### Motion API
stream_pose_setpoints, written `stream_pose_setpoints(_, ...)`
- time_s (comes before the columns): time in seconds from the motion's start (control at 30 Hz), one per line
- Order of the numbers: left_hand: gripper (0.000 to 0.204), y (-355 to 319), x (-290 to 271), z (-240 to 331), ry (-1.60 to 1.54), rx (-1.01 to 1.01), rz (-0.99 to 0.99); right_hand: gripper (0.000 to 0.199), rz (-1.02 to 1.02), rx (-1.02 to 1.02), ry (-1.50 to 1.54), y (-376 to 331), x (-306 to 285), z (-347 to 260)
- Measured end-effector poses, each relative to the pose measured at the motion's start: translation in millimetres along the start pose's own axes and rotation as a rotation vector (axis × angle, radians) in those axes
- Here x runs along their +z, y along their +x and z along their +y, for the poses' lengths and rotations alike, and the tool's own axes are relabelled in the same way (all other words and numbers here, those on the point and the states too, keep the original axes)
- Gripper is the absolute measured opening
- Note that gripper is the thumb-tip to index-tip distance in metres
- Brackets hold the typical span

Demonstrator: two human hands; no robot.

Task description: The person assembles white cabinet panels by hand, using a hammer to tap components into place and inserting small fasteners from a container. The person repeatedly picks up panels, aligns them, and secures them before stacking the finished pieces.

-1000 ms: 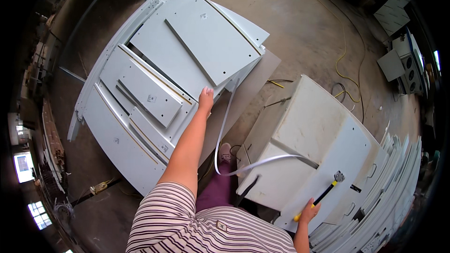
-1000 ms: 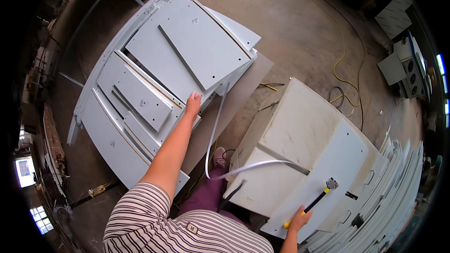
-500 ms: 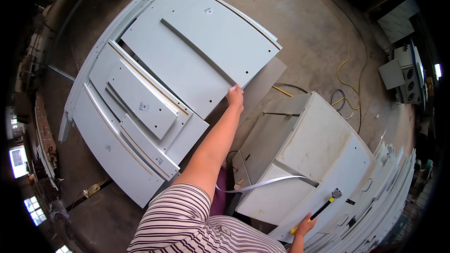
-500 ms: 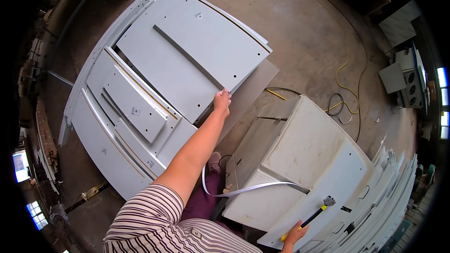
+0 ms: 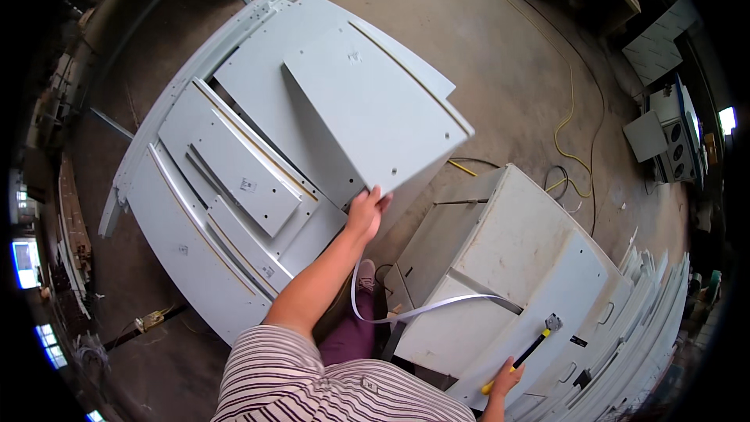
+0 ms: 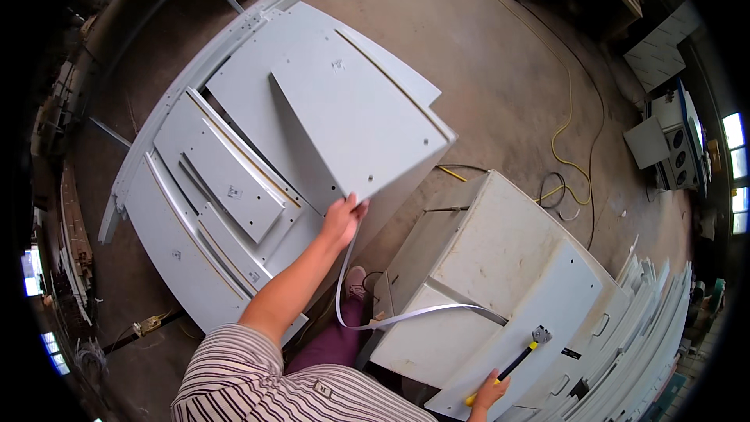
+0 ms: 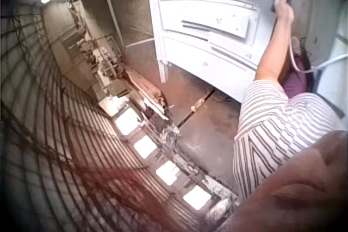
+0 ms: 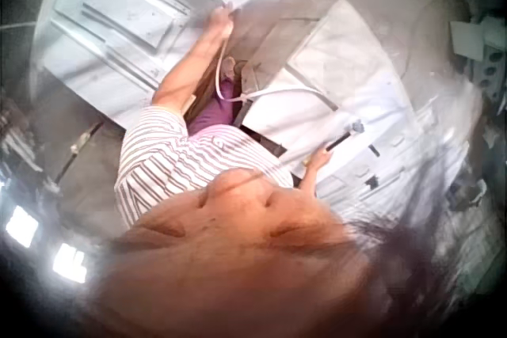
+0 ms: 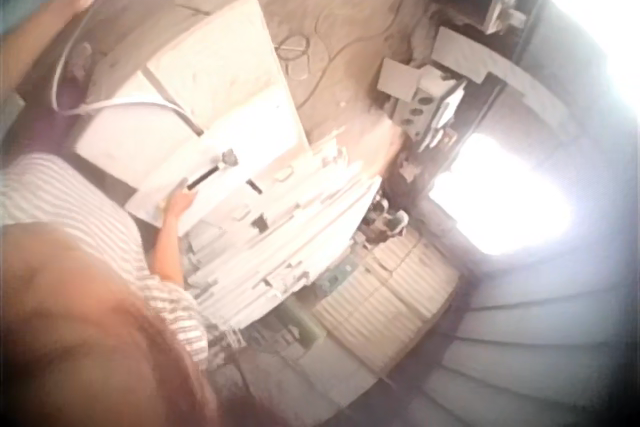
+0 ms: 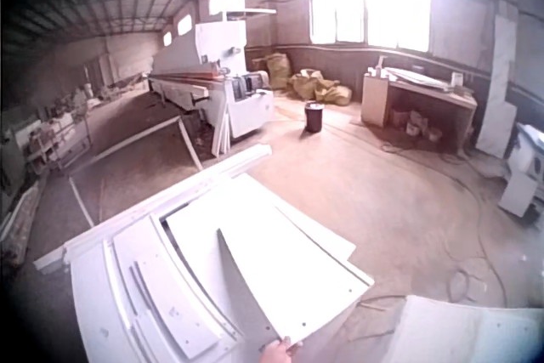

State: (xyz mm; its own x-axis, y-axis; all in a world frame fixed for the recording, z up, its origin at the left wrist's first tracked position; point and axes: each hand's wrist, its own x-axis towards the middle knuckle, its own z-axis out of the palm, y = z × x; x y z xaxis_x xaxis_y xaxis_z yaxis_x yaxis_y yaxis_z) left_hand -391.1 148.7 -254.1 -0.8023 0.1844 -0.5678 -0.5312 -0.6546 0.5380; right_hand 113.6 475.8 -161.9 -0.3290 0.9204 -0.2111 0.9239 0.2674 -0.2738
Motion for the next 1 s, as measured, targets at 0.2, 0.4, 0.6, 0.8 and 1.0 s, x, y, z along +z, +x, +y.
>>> stream_pose_setpoints(0.2, 0.025, -206, -24, 59, 0.093, -0.222, -0.025, 0.028, -0.157, -0.175, 0.799, 21, -20, -192)
stream_pose_setpoints(0.4, 0.04, -291, -60, 55, 0.164, -0.377, -0.114, 0.027, -1.0, -0.179, 0.813, 25, -1, -342)
stream_pose_setpoints(0.6, 0.056, -264, -97, 2, 0.321, 0.043, 0.265, 0.031, -1.068, -0.36, 0.618, -10, 34, -343)
stream_pose_setpoints(0.8, 0.056, -318, -53, -2, 0.313, 0.033, 0.15, 0.03, -0.959, -0.448, 0.669, -20, -30, -289)
stream_pose_setpoints(1.0, 0.056, -395, 10, -48, 0.472, 0.033, -0.039, 0.031, -0.736, -0.298, 0.844, -45, -102, -123)
